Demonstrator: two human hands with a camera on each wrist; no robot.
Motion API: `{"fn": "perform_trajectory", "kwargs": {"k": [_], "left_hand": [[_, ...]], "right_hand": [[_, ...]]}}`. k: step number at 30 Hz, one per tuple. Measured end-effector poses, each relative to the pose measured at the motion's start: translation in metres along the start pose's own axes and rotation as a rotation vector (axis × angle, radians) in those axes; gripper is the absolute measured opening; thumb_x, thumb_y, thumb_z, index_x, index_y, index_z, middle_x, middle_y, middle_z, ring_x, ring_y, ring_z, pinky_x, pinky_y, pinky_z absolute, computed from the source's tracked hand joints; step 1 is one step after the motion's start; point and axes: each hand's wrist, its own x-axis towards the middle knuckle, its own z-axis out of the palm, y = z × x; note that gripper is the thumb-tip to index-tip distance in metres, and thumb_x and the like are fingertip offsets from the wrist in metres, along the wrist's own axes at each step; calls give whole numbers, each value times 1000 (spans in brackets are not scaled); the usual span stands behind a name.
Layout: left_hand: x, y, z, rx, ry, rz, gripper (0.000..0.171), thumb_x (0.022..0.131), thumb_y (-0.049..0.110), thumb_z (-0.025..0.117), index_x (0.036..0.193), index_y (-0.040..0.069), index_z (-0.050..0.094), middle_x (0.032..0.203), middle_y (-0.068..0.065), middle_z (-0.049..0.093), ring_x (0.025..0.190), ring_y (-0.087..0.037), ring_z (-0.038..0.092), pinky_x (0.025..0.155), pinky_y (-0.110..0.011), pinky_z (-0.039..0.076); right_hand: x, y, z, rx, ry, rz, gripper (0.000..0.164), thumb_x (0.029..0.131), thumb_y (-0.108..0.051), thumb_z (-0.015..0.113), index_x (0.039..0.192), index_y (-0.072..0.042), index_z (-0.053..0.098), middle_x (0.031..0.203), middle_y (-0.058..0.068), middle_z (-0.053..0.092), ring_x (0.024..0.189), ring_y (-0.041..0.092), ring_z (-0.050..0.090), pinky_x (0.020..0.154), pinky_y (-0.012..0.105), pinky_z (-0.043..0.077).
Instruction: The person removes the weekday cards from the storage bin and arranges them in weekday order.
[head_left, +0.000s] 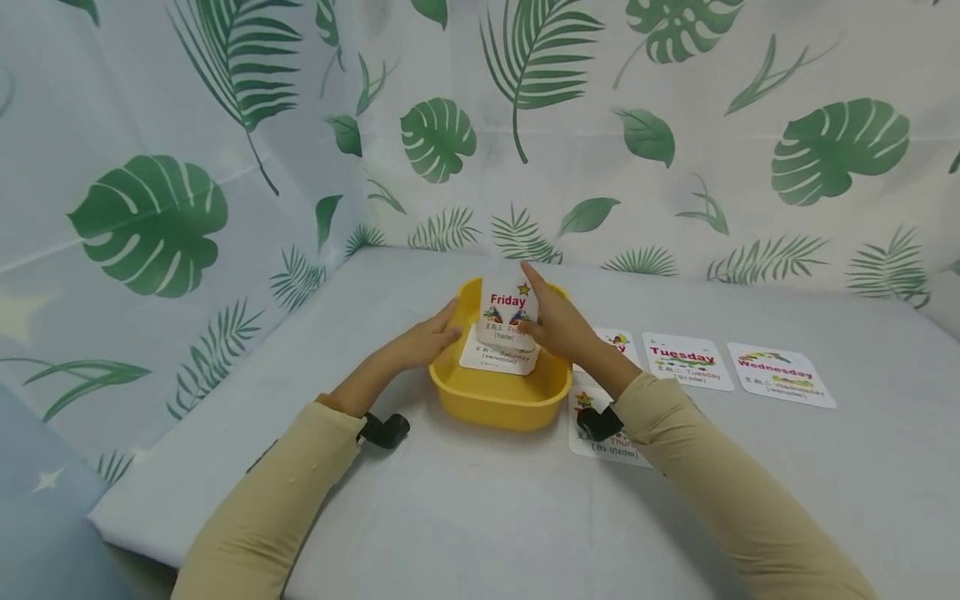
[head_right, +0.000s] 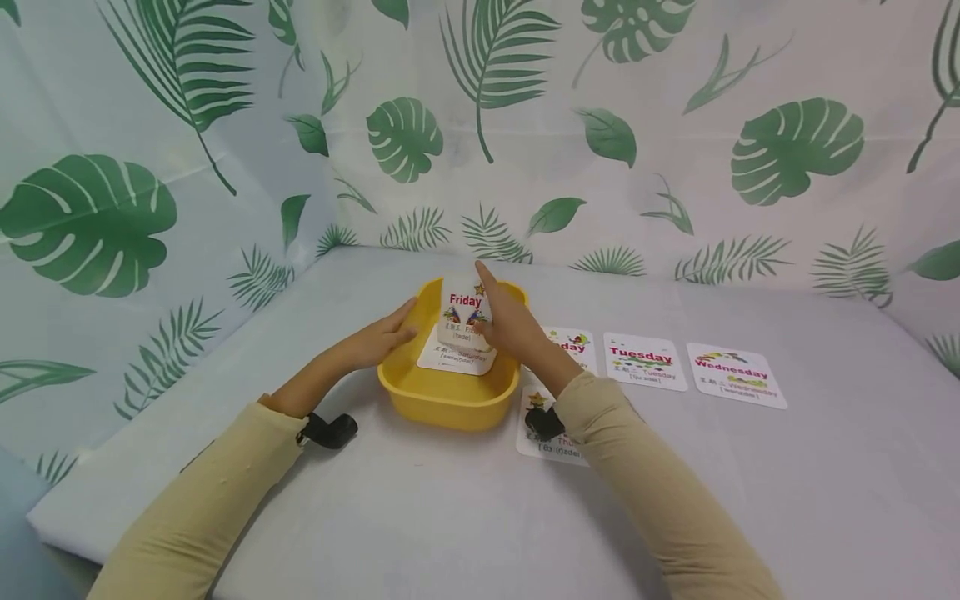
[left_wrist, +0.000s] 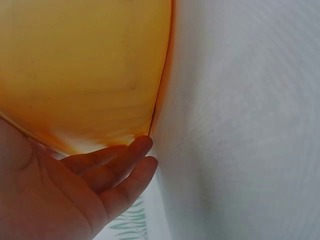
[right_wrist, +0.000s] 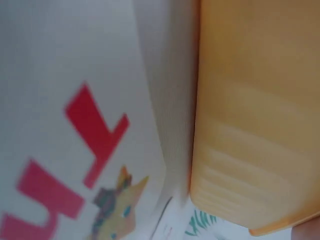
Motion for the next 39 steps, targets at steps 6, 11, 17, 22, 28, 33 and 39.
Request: {"fn": "perform_trajectory", "kwargs": {"k": [6,11,17,22,28,33,39], "left_hand": [[2,4,7,10,-16,-7,60,99,25,31,148,11,-2,154,-9,4,141,-26,10,115,-42,12],[3,6,5,27,-19,25,60,100,26,30,147,8,-2,154,-10,3,141,-26,9,115,-40,10],[1,5,-2,31,-17,18,61,99,25,30,147,7,-3,154,-11,2,141,-27,8,115,-41,9],[-1,2,-4,14,-4,6,61,99,24,30,147,6,-3,154,-11,1,142,-26,6,115,-41,8],[-3,4,-3,4,-6,9,61,99,22,30,147,5,-4,154,-13,1,142,-27,5,115,-42,8],[-2,8,-3,5,2,23,61,99,22,31,147,5,-4,154,-13,2,142,-28,7,115,-42,9],[-2,8,1,-2,-8,0,61,100,24,30,147,6,-5,154,-12,0,142,-28,5,115,-43,8]], "right_hand": [[-21,11,-8,83,175,-68,72,94,-11,50,148,-20,3,120,22,57,65,26,60,66,36,52],[-48,16,-36,141,252,-72,67,97,-12,42,148,-22,0,125,23,53,86,33,63,73,41,54],[-97,25,-75,129,165,13,64,98,-15,39,148,-21,-1,125,28,51,98,39,61,73,40,54],[-134,43,-98,75,87,90,66,97,-16,42,148,-17,0,117,31,54,87,33,63,63,27,51],[-176,70,-112,57,-26,201,67,97,-14,43,147,-8,-1,110,30,56,72,15,63,61,22,44],[-201,87,-117,82,-91,283,65,98,-16,40,146,-2,-1,110,27,55,69,11,61,62,24,40],[-209,96,-116,127,-151,328,63,98,-18,39,146,-3,1,113,28,54,66,14,59,63,28,38]]}}
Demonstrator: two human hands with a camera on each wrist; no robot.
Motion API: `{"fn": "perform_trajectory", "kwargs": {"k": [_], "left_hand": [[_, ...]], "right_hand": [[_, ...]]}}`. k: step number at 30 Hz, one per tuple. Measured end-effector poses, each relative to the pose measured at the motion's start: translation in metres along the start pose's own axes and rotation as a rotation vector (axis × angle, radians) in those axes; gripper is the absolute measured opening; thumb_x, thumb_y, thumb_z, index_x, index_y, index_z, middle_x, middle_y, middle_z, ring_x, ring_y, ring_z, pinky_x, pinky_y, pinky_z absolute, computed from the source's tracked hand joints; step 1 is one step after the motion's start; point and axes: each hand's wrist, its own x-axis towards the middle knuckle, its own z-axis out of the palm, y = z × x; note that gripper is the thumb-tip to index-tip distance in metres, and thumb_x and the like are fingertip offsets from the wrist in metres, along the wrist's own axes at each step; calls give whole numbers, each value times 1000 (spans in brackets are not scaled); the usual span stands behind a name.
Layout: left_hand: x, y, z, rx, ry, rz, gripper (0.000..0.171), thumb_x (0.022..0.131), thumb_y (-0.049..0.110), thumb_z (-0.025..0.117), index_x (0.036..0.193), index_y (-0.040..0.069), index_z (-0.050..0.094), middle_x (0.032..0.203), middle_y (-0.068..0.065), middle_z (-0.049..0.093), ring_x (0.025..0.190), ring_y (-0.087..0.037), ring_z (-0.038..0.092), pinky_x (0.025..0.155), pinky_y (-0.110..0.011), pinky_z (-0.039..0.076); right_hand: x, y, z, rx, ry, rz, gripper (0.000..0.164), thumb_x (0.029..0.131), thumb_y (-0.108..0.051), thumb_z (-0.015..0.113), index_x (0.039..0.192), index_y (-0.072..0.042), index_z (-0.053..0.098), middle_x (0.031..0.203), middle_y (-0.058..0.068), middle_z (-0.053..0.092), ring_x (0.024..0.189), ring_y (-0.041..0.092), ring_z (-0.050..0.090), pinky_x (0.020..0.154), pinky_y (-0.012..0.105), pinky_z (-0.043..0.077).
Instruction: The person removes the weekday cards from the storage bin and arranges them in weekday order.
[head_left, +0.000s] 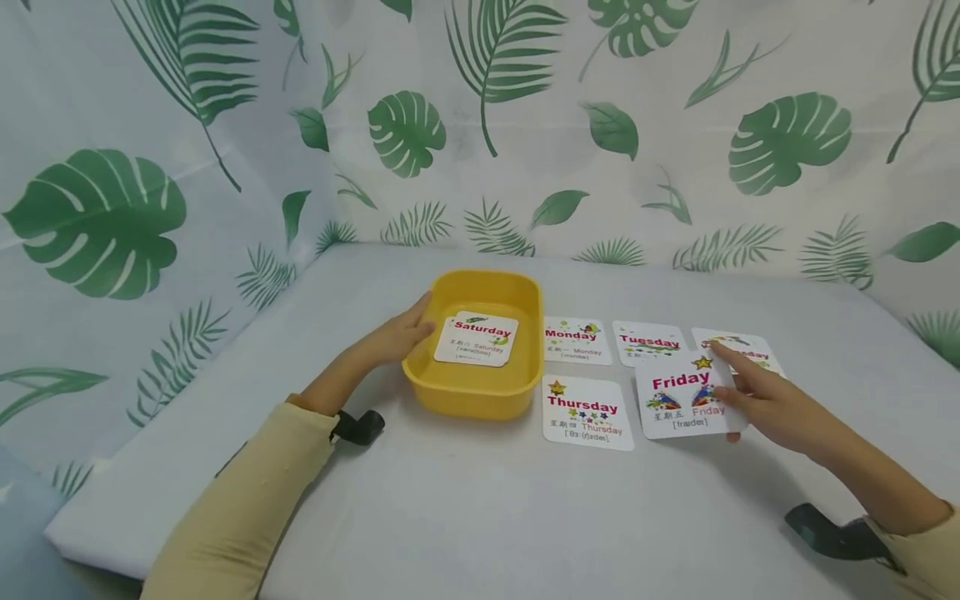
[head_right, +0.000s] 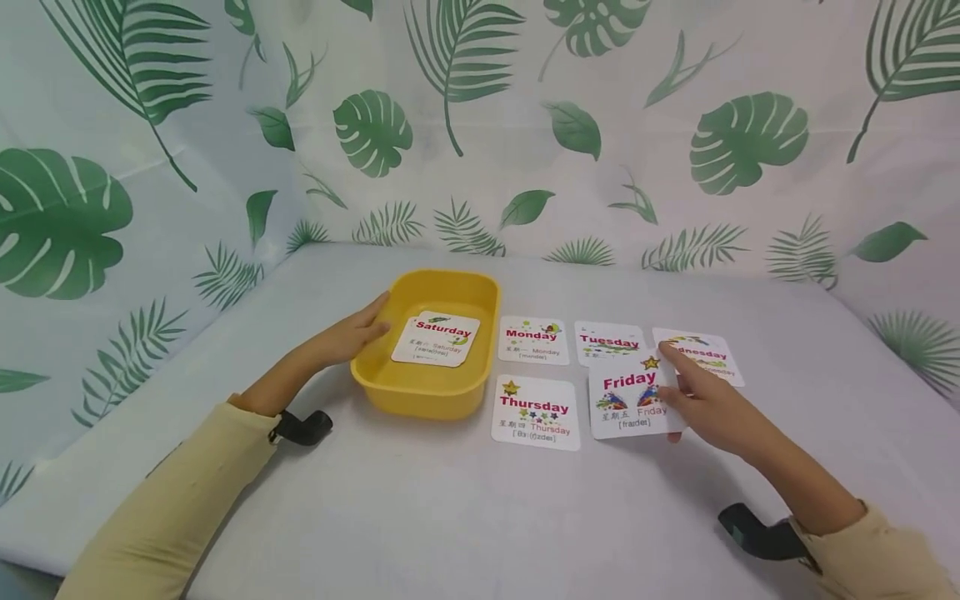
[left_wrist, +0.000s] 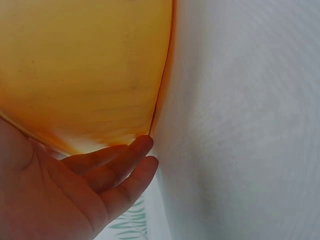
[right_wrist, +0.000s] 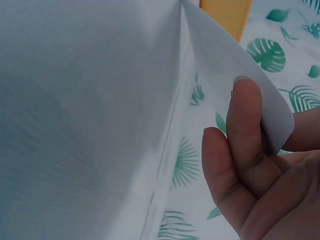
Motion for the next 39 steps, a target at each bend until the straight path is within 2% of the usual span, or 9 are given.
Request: {"fn": "perform_trajectory", "kwargs": {"k": [6,9,12,15,23,30,39], "left_hand": [[-1,0,2,-13,2,-14,61,100,25,29,147,6,-5,154,-13,0,142,-29,4,115,-44,7],[-2,0,2,-16,7,-11,61,100,26,29,147,6,-5,154,-13,0,142,-28,4,115,-44,7],[-1,-1,3,-11,11,-15,61,100,27,29,147,7,-5,154,-12,0,142,-28,5,115,-43,8],[-1,-2,4,-8,14,-17,61,100,27,29,147,7,-5,154,-13,1,142,-29,6,115,-44,8],[-2,-4,4,-9,17,-24,61,100,26,29,147,8,-5,154,-12,1,141,-29,6,114,-44,9],[0,-2,6,-26,15,-10,61,100,26,29,147,7,-5,154,-12,0,142,-28,5,115,-43,8],[-2,1,5,-21,16,9,61,100,25,29,146,5,-5,154,-13,0,142,-28,4,115,-43,8]], "right_hand": [[4,4,6,-13,-41,58,67,96,-19,44,144,4,2,108,26,57,64,16,56,60,29,41],[5,6,7,-58,-60,81,69,95,-19,46,143,5,4,93,17,58,60,16,52,56,27,39],[5,8,9,-97,-84,83,68,94,-19,48,143,7,8,77,7,51,54,15,47,50,24,38],[4,10,10,-127,-106,82,68,93,-22,49,143,6,11,69,3,44,49,14,42,45,22,36],[3,16,12,-159,-167,93,69,91,-26,52,141,5,16,68,3,39,49,14,38,44,21,33],[3,19,12,-194,-211,119,73,90,-33,53,142,2,16,66,2,37,55,14,40,48,23,35],[2,18,11,-230,-205,115,70,91,-34,52,141,2,19,67,2,38,56,15,41,48,24,34]]}}
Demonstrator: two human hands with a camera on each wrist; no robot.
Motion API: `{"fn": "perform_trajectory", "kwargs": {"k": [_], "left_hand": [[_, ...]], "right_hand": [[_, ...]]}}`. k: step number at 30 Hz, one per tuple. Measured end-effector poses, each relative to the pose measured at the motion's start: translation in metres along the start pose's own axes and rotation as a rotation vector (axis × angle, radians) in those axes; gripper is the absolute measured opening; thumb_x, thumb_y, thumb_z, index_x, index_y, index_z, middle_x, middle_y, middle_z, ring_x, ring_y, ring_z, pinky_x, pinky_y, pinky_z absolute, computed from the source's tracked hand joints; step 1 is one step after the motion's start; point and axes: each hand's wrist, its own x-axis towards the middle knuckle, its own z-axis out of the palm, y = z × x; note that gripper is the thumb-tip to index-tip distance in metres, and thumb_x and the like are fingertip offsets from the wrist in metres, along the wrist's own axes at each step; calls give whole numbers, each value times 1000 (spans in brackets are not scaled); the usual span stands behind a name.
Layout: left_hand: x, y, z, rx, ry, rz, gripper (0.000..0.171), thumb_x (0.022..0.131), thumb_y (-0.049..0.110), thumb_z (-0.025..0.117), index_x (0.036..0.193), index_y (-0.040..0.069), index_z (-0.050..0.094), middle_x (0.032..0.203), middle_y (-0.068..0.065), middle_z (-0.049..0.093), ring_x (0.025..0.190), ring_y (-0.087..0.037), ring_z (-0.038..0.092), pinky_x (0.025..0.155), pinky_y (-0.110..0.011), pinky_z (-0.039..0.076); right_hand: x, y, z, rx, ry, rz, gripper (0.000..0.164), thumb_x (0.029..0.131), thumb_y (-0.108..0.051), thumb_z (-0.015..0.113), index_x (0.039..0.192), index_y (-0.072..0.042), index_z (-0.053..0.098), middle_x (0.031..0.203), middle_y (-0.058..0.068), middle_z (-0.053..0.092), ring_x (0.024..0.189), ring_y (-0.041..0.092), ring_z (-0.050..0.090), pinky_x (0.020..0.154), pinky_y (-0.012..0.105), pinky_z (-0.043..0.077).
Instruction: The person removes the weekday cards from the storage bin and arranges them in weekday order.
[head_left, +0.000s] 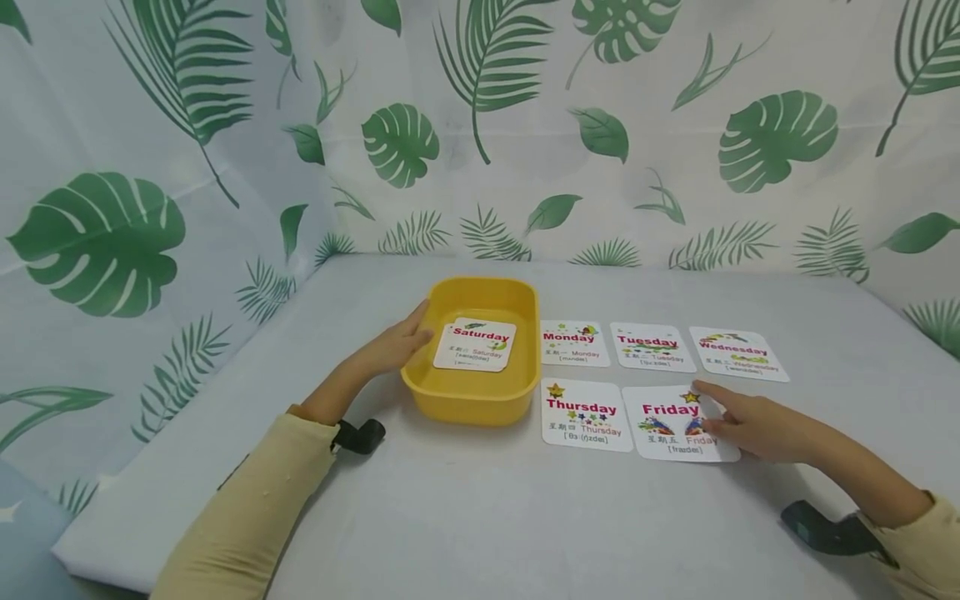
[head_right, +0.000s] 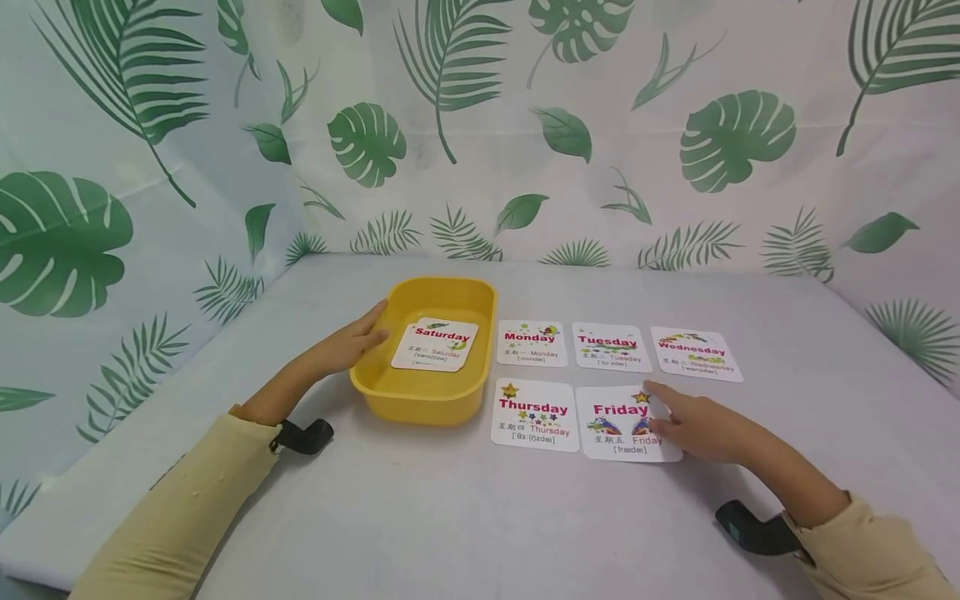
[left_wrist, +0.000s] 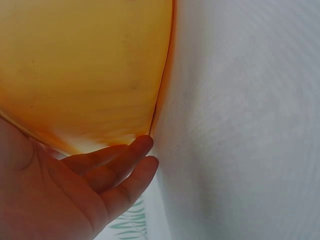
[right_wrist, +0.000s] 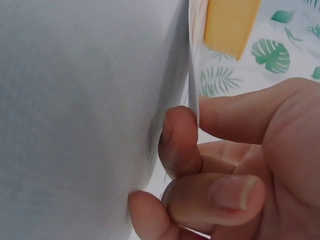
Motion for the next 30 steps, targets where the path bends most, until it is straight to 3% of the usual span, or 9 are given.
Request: {"fn": "perform_trajectory", "kwargs": {"k": [11,30], "left_hand": [[-1,0,-2,-14,-4,3,61,100,24,30,146,5,-6,154,-13,-1,142,-29,4,115,-44,8],[0,0,-1,-23,-8,4,61,100,23,29,146,5,-6,154,-13,-1,142,-28,3,115,-44,8]], "right_hand": [[2,-1,-2,-72,2,45,65,90,-34,53,137,3,28,70,4,45,62,16,45,54,27,36],[1,0,-1,-126,-20,92,68,88,-39,55,137,1,31,61,3,46,55,15,41,50,26,34]]}}
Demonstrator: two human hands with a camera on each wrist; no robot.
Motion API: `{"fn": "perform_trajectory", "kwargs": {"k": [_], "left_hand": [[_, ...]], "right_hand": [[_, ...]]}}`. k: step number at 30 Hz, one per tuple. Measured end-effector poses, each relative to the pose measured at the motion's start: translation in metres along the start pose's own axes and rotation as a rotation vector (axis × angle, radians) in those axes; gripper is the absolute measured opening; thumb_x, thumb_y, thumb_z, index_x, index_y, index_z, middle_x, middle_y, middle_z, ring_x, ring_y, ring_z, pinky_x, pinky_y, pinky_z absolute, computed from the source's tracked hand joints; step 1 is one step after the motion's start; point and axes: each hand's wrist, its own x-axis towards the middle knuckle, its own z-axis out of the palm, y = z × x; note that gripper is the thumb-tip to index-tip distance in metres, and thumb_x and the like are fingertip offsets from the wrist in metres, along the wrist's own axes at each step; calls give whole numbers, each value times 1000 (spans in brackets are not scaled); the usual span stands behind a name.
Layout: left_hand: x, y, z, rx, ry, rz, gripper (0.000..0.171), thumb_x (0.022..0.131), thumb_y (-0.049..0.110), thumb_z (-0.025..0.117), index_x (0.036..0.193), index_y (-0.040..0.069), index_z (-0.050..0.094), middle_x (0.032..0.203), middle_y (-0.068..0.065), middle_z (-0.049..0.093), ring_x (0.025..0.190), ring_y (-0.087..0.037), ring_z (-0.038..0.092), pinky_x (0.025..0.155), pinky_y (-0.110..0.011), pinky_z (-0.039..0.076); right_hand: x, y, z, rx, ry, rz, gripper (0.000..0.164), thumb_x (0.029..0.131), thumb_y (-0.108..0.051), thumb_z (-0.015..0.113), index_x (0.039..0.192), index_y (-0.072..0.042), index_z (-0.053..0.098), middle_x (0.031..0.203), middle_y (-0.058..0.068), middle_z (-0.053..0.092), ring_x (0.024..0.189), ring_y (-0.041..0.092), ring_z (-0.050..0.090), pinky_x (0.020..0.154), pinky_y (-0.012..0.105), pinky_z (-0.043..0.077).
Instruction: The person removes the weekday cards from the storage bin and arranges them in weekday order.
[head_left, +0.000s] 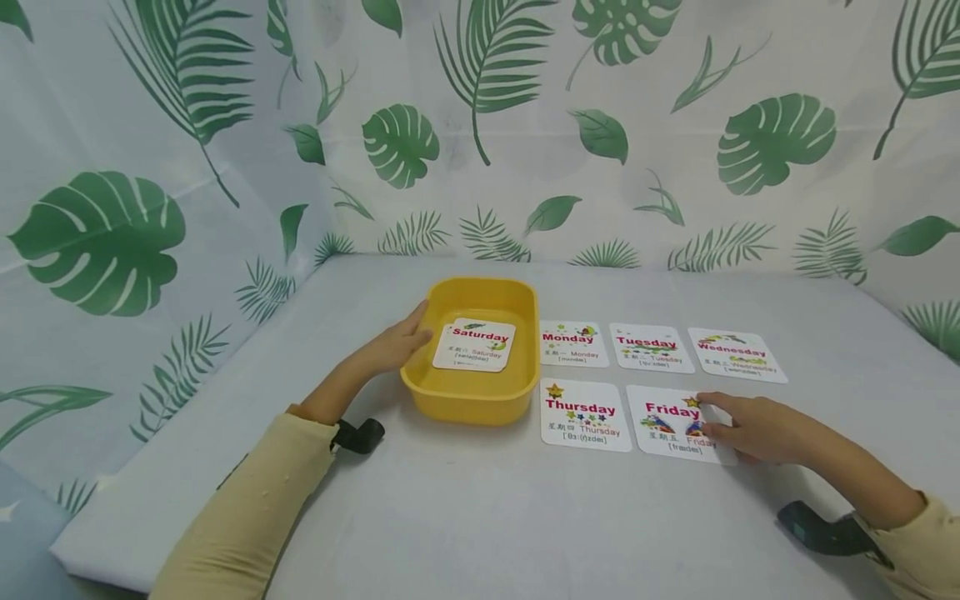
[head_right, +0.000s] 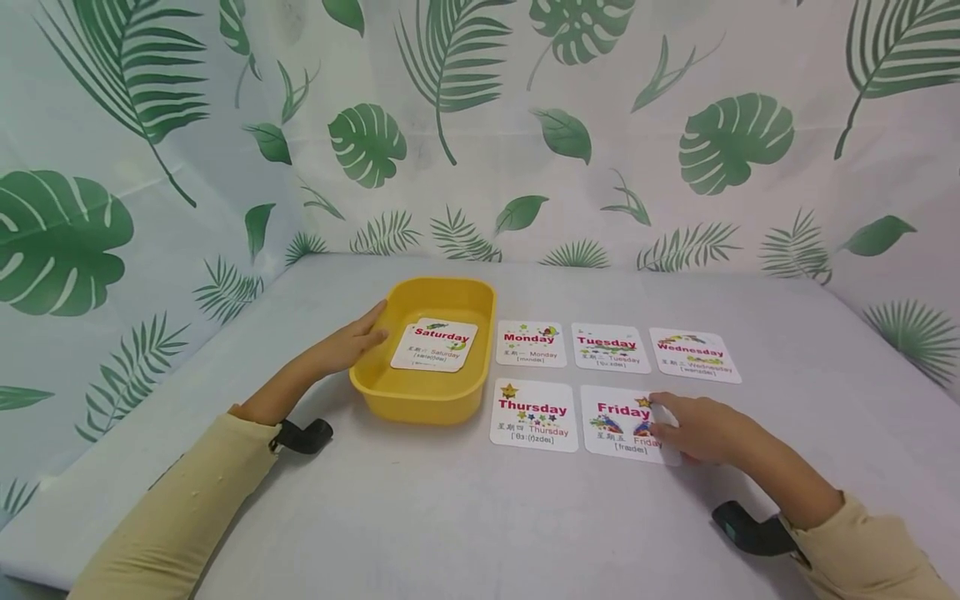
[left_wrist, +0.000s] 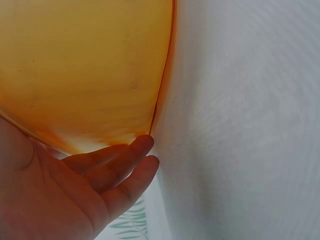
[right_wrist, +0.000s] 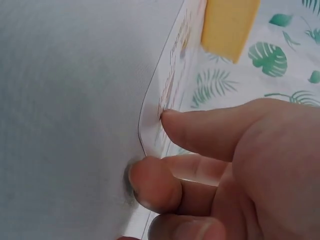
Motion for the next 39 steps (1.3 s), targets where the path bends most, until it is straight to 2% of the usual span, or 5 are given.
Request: {"fn": "perform_trajectory", "kwargs": {"k": [9,18,23,28,39], "left_hand": [[1,-7,-3,19,-1,13,61,100,25,30,146,5,-5,154,-14,1,141,-29,7,115,-43,10],[3,-8,-7,18,5,-21,61,100,26,30,147,8,-4,154,-10,2,142,-26,7,115,-41,9],[5,-9,-4,7,8,-29,61,100,27,31,147,10,-3,154,-9,3,142,-25,8,115,-40,10],[7,-8,0,22,-3,-30,61,100,28,31,147,9,-2,154,-9,5,141,-25,10,115,-41,12],[3,-9,-5,59,-1,-2,61,99,25,30,147,7,-2,154,-12,5,141,-27,12,115,-40,12]], "right_hand": [[9,-30,-37,-55,50,-58,70,89,-34,56,138,5,25,73,6,56,63,16,52,54,29,44],[67,-153,-73,-188,218,-289,59,91,-30,55,139,-3,35,121,22,56,103,33,57,83,46,51],[111,-209,-58,-225,119,-306,66,89,-36,56,142,-7,30,143,21,34,129,38,36,104,55,30],[148,-218,-42,-267,27,-255,86,76,-46,69,142,-7,30,144,17,36,132,40,28,109,58,15],[158,-244,-33,-161,-189,-72,112,62,-53,76,148,-22,12,154,8,15,136,30,21,110,54,18]]}}
